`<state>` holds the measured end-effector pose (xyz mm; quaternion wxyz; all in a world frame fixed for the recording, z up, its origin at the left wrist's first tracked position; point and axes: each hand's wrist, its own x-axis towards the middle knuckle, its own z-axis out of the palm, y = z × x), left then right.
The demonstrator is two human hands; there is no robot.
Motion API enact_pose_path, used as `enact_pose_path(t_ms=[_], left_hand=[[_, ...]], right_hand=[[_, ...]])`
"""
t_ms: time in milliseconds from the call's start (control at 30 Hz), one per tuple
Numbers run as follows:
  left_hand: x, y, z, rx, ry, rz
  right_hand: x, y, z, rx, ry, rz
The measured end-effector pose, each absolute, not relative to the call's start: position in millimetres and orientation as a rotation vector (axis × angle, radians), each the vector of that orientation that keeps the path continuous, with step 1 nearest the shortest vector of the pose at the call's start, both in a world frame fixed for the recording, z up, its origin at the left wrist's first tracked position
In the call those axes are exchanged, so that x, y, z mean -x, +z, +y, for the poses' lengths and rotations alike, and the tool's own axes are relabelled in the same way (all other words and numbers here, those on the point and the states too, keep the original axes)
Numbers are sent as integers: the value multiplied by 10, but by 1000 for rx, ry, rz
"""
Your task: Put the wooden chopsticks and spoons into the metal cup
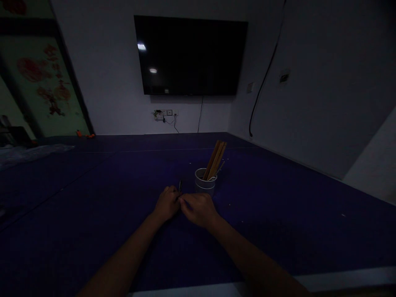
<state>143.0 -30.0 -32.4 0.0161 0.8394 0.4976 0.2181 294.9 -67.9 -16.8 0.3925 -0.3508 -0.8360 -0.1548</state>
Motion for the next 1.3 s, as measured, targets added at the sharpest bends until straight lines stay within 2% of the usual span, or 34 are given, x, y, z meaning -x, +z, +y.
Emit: enact_pose_path(t_ms=[467,700,933,1100,1300], left_hand=[[-1447,-375,-257,-2476,905,1411],[-1444,-367,-229,-2221,1177,1434],[-1473,-145,-385,-2136,1704,1365],[-1540,-70,-478,-2109,1764,1278],[-1592,-42,-531,-2107,1663,1108]], right_hand=[[-2949,-164,-669,883,-327,-2145],[-2942,-170,-675,909,-320,-2159],[-2933,-164,-665,1023,-243,-1983],[-2950,-124,-637,1083,-18,-1751],[-2939,-122,-543,917,559,-1480]])
